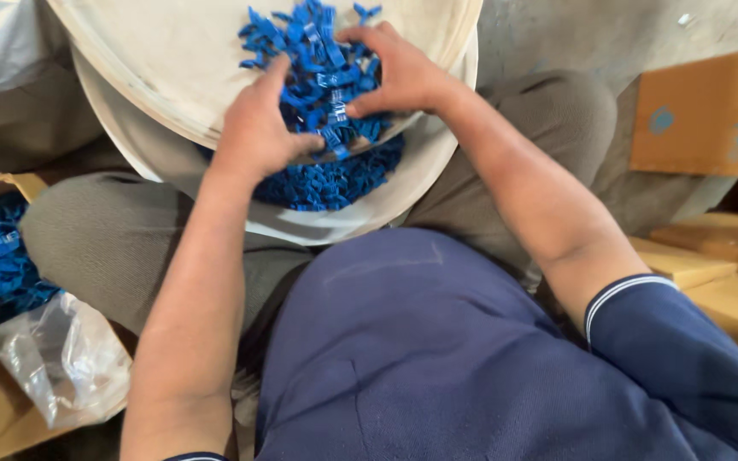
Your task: The person sits cross-legged on the floor and sorts small blue plastic parts from a white basin, picking them up by hand and placing them into a cardboard box to the left. The person repeatedly scoops and separates the parts, moving them between the basin and the box.
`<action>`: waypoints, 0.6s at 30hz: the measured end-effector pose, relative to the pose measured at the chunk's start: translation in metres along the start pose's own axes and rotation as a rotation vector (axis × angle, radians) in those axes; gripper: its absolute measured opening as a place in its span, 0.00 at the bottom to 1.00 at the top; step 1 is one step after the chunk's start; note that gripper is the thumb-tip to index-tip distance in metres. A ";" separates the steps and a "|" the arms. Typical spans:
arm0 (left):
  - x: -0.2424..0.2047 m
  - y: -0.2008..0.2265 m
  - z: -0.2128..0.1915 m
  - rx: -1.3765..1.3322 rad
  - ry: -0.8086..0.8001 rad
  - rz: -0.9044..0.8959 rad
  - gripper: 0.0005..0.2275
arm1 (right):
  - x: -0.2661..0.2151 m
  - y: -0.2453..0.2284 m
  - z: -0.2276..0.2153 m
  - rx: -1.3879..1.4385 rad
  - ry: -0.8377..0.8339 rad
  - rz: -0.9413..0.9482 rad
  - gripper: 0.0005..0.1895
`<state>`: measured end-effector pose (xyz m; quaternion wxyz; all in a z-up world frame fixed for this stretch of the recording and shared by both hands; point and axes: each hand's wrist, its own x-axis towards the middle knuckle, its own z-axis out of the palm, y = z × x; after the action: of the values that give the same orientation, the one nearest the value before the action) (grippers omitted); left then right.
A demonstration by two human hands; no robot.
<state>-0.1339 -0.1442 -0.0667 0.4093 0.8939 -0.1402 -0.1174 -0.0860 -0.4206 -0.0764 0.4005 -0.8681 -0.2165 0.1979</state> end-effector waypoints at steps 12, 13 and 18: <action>-0.006 -0.016 0.015 -1.134 -0.079 -0.065 0.22 | -0.004 -0.005 0.007 0.368 -0.270 0.040 0.39; -0.007 -0.015 0.016 -1.142 -0.082 -0.059 0.22 | -0.005 -0.008 0.005 0.341 -0.240 -0.051 0.42; -0.013 -0.007 0.010 -1.187 -0.163 -0.091 0.23 | -0.012 -0.029 0.002 0.212 -0.339 -0.143 0.45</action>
<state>-0.1484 -0.1419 -0.0769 0.8211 0.5057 -0.0430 -0.2612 -0.1032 -0.4085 -0.0525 0.4604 -0.7578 -0.3199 0.3338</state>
